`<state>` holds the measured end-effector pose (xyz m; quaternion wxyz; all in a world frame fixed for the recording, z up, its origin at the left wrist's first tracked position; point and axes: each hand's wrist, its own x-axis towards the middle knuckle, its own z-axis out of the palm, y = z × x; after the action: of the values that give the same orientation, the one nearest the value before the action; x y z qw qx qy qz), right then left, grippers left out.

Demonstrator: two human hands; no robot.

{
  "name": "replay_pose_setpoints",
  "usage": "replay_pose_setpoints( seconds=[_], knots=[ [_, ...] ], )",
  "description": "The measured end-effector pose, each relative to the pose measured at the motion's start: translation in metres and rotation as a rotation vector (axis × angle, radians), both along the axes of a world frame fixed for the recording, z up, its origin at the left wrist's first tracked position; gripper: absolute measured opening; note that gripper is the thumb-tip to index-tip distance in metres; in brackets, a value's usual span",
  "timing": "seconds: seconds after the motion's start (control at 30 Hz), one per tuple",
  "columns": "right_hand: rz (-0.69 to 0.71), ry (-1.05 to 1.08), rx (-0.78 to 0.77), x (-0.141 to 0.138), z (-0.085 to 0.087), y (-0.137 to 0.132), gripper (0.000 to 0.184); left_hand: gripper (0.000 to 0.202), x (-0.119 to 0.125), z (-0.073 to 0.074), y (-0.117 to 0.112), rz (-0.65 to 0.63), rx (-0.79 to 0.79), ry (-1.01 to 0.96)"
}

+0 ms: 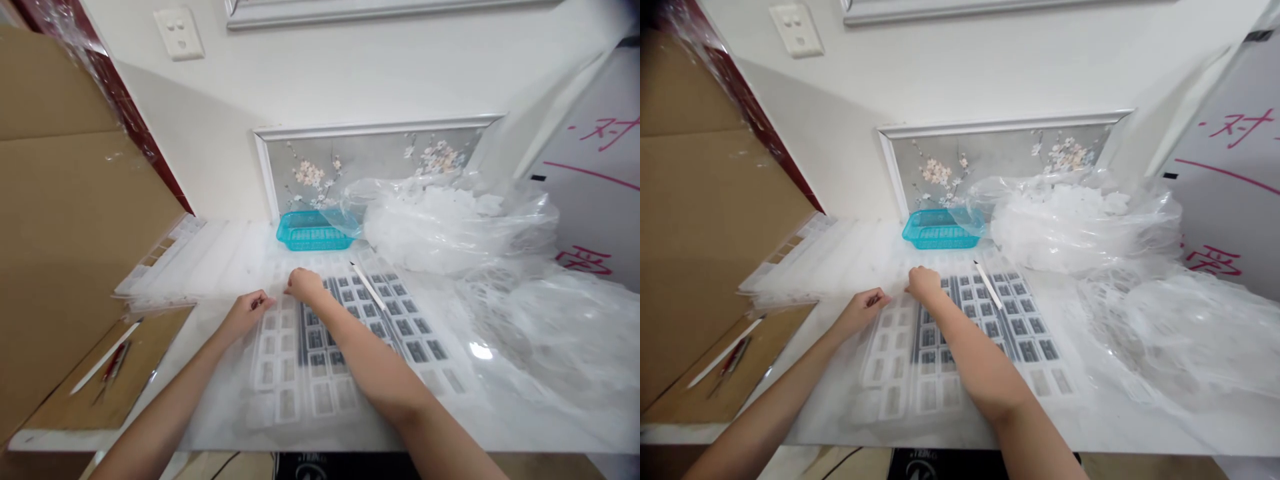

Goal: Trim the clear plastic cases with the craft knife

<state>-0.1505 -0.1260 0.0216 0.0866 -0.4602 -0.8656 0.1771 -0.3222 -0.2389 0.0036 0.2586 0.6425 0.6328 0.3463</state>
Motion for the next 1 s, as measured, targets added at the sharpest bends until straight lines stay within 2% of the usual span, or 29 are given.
replay_pose_setpoints(
  seconds=[0.17,0.3,0.47,0.6,0.67,0.77,0.83,1.0],
  knots=[
    [0.092,0.048,0.017,-0.006,-0.004,0.000,0.020,0.038,0.005,-0.007,0.002,-0.079,-0.051,0.051],
    [0.109,0.114,-0.019,-0.007,-0.006,0.003,0.017,0.034,0.005,-0.008,0.004,-0.103,-0.048,0.113],
    [0.119,0.271,-0.143,0.001,-0.006,0.012,0.013,0.031,0.003,-0.006,0.002,-0.123,-0.046,0.123],
    [0.120,0.436,-0.263,0.017,0.000,0.023,0.020,0.032,0.002,-0.002,-0.001,-0.132,-0.069,0.093],
    [0.134,0.616,-0.393,0.025,0.004,0.025,0.019,0.033,0.002,0.000,-0.002,-0.134,-0.077,0.082],
    [0.203,0.952,-0.722,0.032,0.007,0.025,0.012,0.034,0.002,0.001,-0.002,-0.135,-0.081,0.070],
    [0.210,1.056,-0.880,0.033,0.007,0.026,0.013,0.034,0.000,0.000,-0.002,-0.137,-0.089,0.061],
    [0.142,1.118,-0.978,0.034,0.007,0.034,0.013,0.035,-0.004,-0.004,0.001,-0.133,-0.111,0.056]
  ],
)
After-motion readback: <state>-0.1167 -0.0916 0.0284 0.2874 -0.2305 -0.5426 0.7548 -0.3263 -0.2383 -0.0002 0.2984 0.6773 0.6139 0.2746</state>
